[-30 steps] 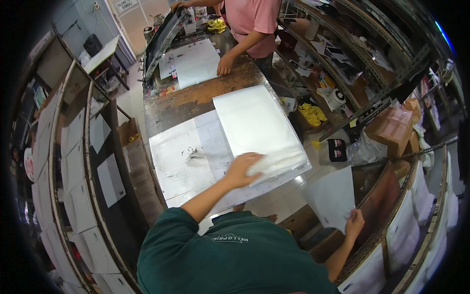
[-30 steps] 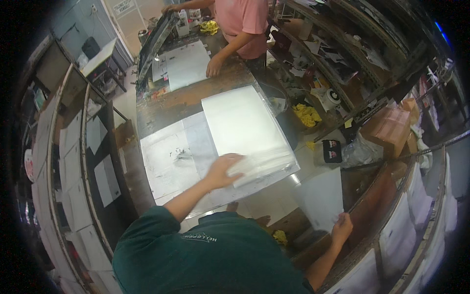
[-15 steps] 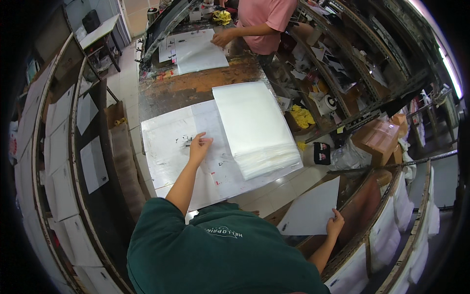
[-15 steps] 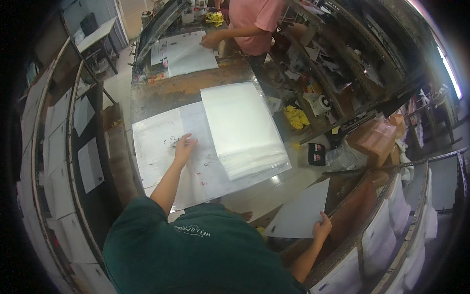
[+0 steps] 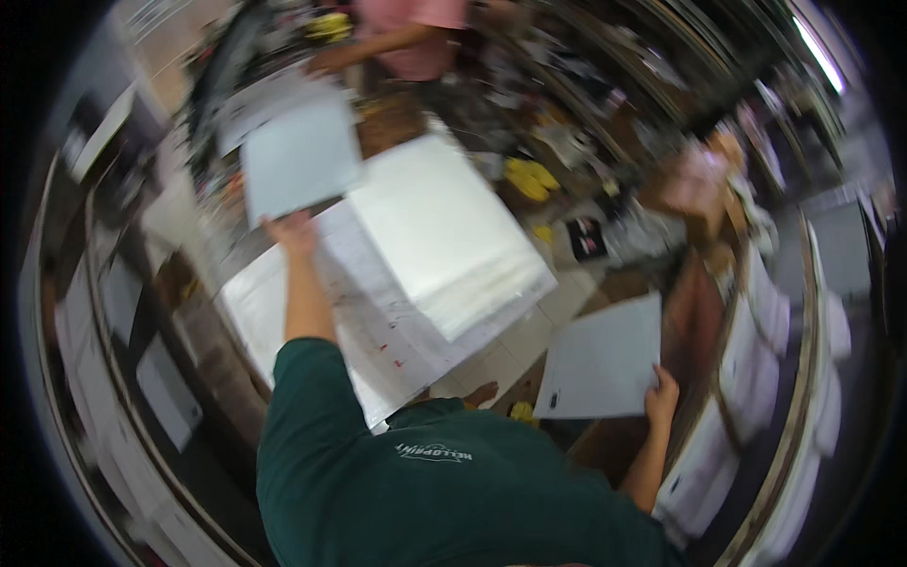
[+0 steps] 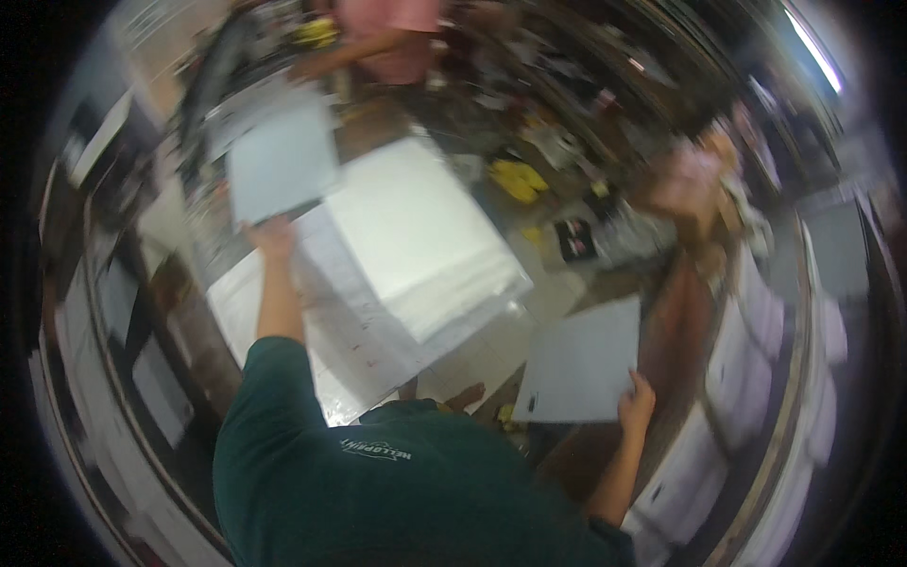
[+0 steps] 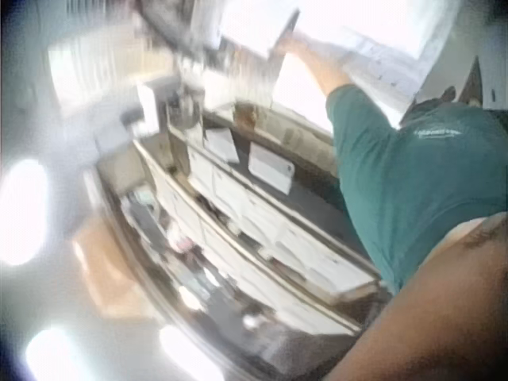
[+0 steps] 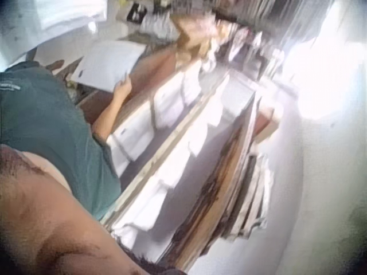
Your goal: The person repeatedly picks up single sheets of white paper from a wooden table and places them onto a metal shelving unit. The person handles the paper by hand, moving it from the table to the shelf in a repetitive cycle.
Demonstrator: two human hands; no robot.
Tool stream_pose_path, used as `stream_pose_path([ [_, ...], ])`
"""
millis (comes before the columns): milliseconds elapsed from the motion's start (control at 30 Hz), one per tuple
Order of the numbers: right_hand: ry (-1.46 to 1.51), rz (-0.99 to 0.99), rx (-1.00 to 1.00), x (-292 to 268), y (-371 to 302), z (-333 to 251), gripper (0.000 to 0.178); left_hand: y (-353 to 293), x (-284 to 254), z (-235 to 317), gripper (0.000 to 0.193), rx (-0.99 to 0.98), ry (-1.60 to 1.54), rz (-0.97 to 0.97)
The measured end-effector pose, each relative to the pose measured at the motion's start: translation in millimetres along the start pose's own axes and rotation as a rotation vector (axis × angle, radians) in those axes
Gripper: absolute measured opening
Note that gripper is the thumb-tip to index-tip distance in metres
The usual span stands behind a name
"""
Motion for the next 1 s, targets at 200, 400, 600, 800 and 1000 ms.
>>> stream_pose_path([
  [200,0.147,-0.083,0.034,15,6,-51,0.050,30,-44,71,0.056,-0.185,1.340,0.695],
  [400,0.140,-0.063,0.035,14,-10,-57,0.043,1,60,17,0.052,0.144,2.804,0.093],
  [600,0.299,0.163,0.084,-60,-48,12,0.052,-36,103,6,0.032,-0.153,3.048,0.054],
  [800,0.165,0.484,0.603,-166,-190,179,0.055,-36,96,-1,0.029,-0.087,3.067,0.176],
  [1000,-0.125,0.642,0.939,-185,-333,401,0.050,-71,103,40,0.033,0.350,2.826,0.304],
])
Point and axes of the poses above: each hand's wrist, its own y-axis towards the middle knuckle, its own x-axis out of the palm, z = x × y, the point moved 5 cm from there along y, towards the middle knuckle, and after that the axes turned 13 degrees about -z, right-handed, at the moved point
